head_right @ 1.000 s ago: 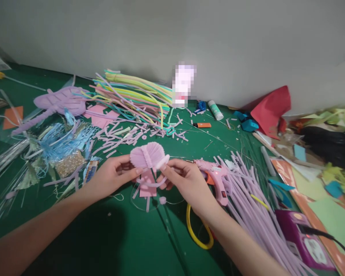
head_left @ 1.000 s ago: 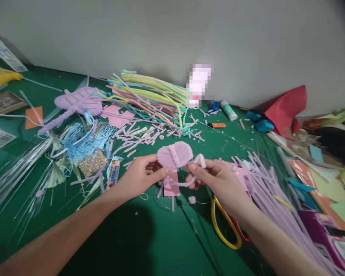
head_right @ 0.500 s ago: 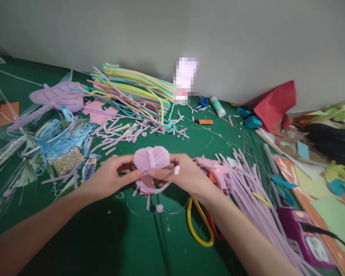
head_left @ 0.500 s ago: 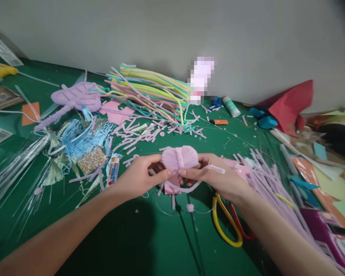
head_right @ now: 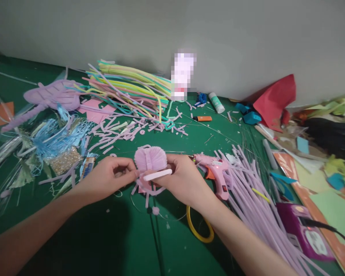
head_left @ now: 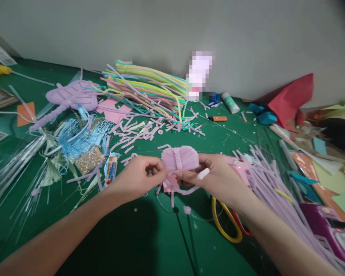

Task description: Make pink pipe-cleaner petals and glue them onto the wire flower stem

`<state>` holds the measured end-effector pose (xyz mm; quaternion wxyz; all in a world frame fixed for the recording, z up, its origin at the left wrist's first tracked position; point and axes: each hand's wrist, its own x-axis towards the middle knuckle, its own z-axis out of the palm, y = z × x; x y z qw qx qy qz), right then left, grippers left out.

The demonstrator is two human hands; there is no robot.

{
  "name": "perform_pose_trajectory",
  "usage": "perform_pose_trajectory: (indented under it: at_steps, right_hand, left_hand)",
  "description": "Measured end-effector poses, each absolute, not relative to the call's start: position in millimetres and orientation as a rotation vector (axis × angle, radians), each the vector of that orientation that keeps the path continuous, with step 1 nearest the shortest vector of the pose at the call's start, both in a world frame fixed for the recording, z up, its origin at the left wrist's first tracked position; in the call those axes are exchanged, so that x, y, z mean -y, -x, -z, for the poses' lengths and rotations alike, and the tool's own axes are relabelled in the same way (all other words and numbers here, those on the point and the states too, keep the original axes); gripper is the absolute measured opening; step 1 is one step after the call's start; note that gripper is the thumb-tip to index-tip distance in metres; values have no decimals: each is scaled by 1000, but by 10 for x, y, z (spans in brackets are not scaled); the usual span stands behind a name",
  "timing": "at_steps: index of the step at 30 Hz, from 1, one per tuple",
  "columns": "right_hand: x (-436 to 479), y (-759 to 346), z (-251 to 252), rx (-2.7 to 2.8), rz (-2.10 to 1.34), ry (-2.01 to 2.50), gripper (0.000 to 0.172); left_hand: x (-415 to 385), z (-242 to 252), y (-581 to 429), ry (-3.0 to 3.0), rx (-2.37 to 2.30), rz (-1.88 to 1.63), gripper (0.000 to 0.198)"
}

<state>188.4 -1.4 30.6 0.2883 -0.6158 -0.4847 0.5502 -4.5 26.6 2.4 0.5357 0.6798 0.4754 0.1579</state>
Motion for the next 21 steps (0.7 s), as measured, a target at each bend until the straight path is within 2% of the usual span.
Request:
perform_pose_trajectory:
  at_steps: [4,15,21]
  right_hand:
    - [12,-1872,-304,1342,-1448,1658,21]
    - [-20,-1909,-276,1368,-1453,1629,8]
    - [-50,-1959,-231,1306,-1536,1597,17]
  left_hand:
    - [-267,-27,50,-1643,-1167,-412,24]
    - [-203,-43,-8,-1678,-1185,-564,11]
    - [-232,-92,56,-1950,-1058,-576,12]
